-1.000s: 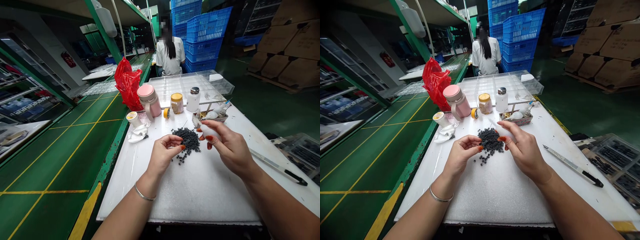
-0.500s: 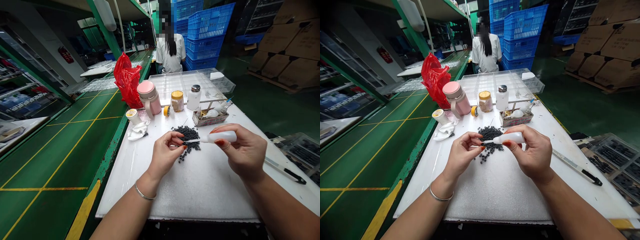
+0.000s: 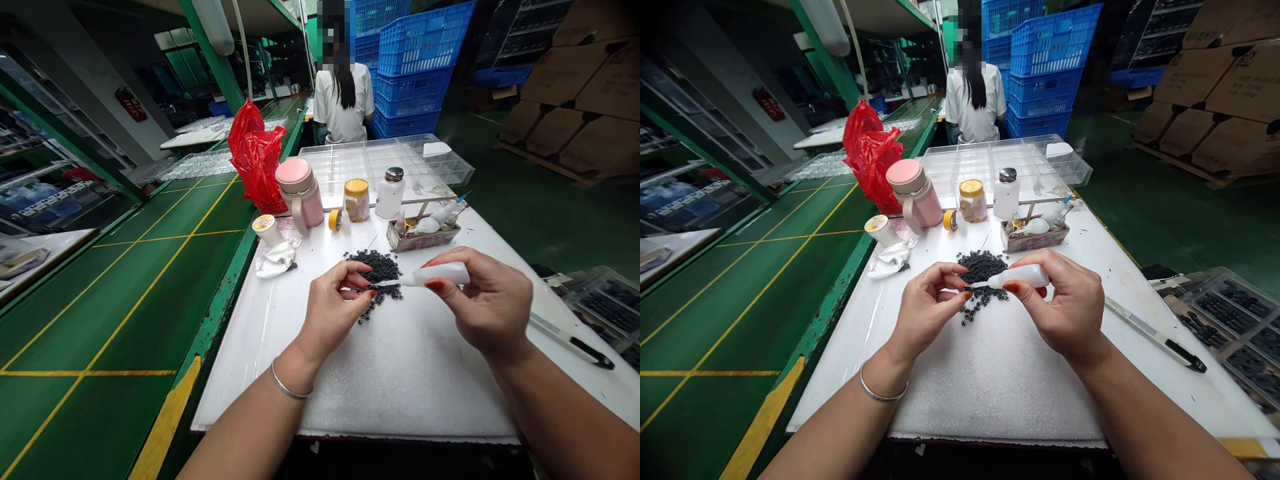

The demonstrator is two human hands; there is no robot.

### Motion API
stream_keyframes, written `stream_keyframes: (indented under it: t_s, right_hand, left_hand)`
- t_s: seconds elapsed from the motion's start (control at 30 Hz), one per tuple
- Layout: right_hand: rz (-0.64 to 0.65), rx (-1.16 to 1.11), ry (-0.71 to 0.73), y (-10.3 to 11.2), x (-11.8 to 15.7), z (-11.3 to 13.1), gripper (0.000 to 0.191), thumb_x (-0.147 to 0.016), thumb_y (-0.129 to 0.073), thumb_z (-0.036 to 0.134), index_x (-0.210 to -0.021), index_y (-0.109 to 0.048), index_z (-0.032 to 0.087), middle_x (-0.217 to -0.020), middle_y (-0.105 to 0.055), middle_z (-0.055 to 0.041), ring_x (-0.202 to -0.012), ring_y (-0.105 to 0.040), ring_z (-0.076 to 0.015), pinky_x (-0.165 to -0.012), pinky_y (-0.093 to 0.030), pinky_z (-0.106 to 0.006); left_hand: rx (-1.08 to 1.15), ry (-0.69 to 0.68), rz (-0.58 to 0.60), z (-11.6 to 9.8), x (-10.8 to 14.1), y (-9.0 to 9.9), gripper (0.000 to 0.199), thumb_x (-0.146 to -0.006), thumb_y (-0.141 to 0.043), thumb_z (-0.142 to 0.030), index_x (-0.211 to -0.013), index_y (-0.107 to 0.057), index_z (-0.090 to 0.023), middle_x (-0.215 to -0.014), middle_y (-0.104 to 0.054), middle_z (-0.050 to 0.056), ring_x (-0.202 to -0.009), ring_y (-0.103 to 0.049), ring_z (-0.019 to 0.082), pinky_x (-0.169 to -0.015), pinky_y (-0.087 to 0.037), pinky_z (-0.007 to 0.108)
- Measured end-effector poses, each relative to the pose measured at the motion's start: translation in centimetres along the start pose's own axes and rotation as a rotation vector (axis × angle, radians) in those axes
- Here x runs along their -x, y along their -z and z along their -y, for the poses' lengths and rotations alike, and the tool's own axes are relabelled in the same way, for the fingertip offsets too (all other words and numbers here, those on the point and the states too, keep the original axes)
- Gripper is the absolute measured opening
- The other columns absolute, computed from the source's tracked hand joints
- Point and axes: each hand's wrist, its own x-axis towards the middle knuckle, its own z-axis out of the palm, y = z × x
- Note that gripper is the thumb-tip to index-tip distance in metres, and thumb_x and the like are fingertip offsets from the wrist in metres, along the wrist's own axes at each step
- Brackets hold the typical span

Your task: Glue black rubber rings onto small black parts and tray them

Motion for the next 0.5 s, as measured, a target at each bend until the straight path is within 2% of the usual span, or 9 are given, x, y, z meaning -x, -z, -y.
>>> stream_keyframes:
  t_s: [0.5]
  right_hand:
    - [0.013,0.030,0.023,0.21,-0.09,0.26,0.012,-0.083,-0.070,0.032,-0.085,-0.066,0.021,-0.074,-0.065,-0.0007,-0.057,-0.051,-0.0121,-0.049,-0.035,-0.028]
  left_hand:
    - [0.002,-0.010,0.006,0.04,-0.01,0.07,0.030,-0.073,-0.071,-0.018,-0.103,-0.065,-0.017,-0.085,-0.065,0.005,-0.079,-0.064,0.015,-0.068,-0.054,0.022]
